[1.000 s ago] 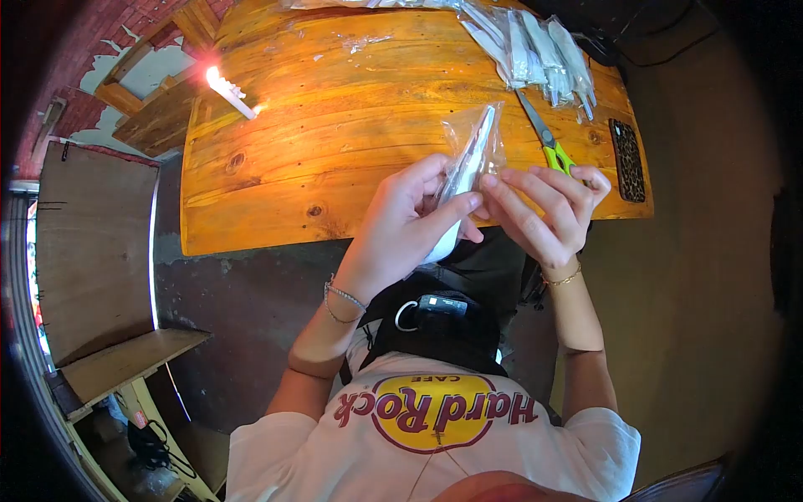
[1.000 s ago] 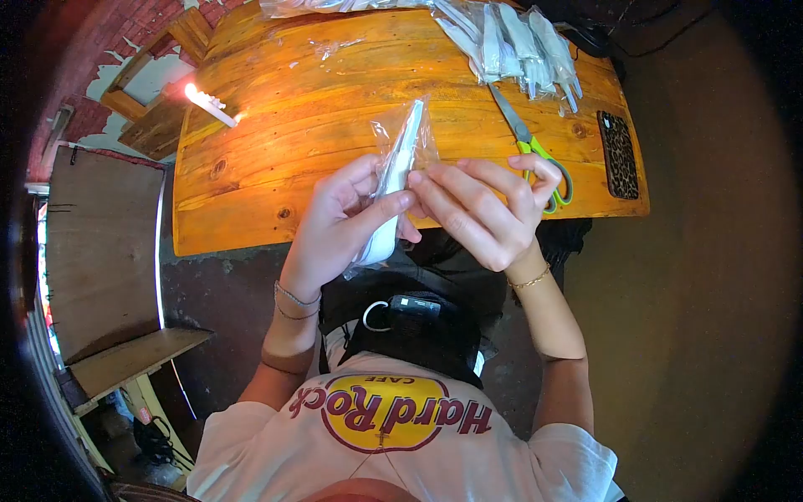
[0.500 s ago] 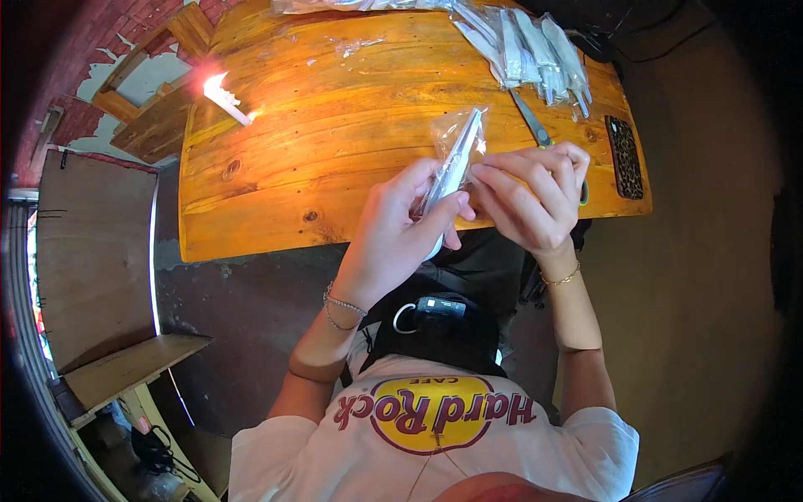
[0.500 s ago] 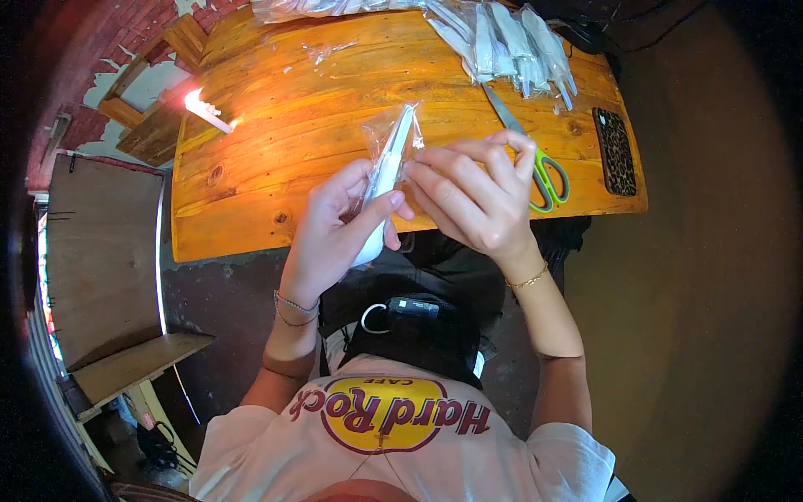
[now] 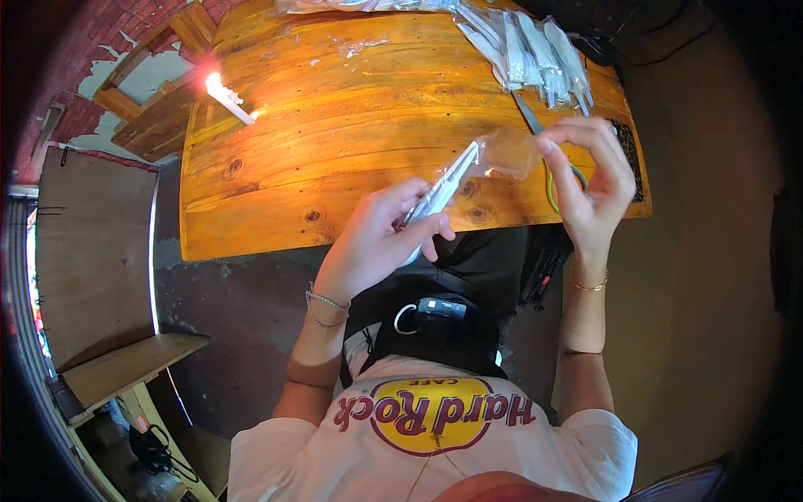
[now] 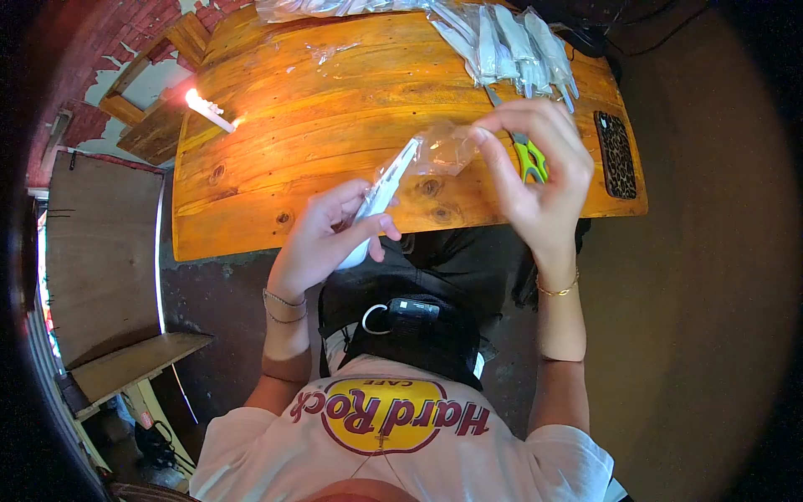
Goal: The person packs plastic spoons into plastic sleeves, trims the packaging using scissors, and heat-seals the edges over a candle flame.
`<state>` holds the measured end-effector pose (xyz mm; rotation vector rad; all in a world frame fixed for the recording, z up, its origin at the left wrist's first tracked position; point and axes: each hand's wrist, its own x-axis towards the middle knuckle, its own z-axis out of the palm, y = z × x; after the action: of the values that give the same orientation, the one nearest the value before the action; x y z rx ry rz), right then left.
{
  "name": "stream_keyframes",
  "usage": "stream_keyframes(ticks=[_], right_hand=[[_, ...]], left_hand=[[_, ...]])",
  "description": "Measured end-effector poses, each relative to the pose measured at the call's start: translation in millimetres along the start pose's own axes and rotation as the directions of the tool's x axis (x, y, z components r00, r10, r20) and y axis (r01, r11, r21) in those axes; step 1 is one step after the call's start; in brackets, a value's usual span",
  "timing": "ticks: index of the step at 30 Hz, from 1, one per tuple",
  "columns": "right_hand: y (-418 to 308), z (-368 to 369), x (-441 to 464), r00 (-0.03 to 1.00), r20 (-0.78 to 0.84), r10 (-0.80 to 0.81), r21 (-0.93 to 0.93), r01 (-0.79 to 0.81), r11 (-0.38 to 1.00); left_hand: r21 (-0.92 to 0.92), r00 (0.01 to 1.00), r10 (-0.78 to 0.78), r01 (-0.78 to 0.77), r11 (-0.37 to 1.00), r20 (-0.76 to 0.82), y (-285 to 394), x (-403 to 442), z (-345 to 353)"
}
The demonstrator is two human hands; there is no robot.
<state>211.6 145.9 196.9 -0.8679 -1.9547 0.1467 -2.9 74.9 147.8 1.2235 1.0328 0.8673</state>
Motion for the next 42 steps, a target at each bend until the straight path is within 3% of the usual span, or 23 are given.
stream_keyframes(ticks=[1,3,5,7,10,14,17,20,22,25,29,42], right_hand=[[0.5,1.9,-1.7,0.987,0.044,0.153,0.142,-0.157,0.977],[3.6,8.4,-5.4,0.893,0.187,0.41,0.385,-0.451,0.806],[11.7,8.9,-3.4,0.847,0.304,0.436,0.474,-0.532,0.701],[17.6,10.9,-0.3,0.805,0.37,0.464,0.578,-0.59,0.563],[22.3,10.4,8.2,0.781,0.439,0.444,0.585,-0.623,0.519],[25.9,7.5,24.8,0.82,0.464,0.335,0.53,-0.56,0.637],[21.2,3.6,40.8,0.773,0.55,0.317,0.472,-0.6,0.645],[27.1,2.6,51.7,0.751,0.575,0.327,0.483,-0.633,0.605],[31.5,2.8,56.1,0.775,0.55,0.313,0.44,-0.587,0.68],[31.3,4.7,57.7,0.772,0.562,0.297,0.442,-0.584,0.681],[21.8,7.9,52.4,0.696,0.673,0.25,0.389,-0.621,0.681],[36.9,3.0,57.8,0.675,0.736,0.058,0.519,-0.617,0.592]], left_hand=[[-0.022,1.0,-0.003,0.003,1.0,0.012,1.5,-1.1,2.0],[-0.082,0.999,0.028,-0.026,0.996,0.022,-0.5,0.1,4.1],[-0.157,0.996,0.086,-0.083,0.984,0.015,-12.3,3.1,4.6],[-0.215,0.997,0.042,-0.029,0.976,0.058,-16.6,5.2,0.1],[-0.215,0.996,-0.018,0.037,0.976,0.087,-11.1,4.2,1.4],[-0.252,0.972,-0.077,0.134,0.959,0.223,-16.1,8.5,7.9],[-0.625,0.941,0.015,0.213,0.752,0.339,-27.5,11.0,12.3],[-0.731,0.873,0.033,0.386,0.562,0.486,-37.1,13.0,7.0],[-0.761,0.829,0.073,0.469,0.449,0.554,-40.6,11.5,3.5],[-0.793,0.809,0.128,0.51,0.332,0.574,-39.0,8.3,0.9],[-0.782,0.777,0.171,0.543,0.306,0.606,-39.8,6.0,-1.4],[-0.724,0.685,0.241,0.673,0.154,0.688,-32.4,0.8,-2.7]])
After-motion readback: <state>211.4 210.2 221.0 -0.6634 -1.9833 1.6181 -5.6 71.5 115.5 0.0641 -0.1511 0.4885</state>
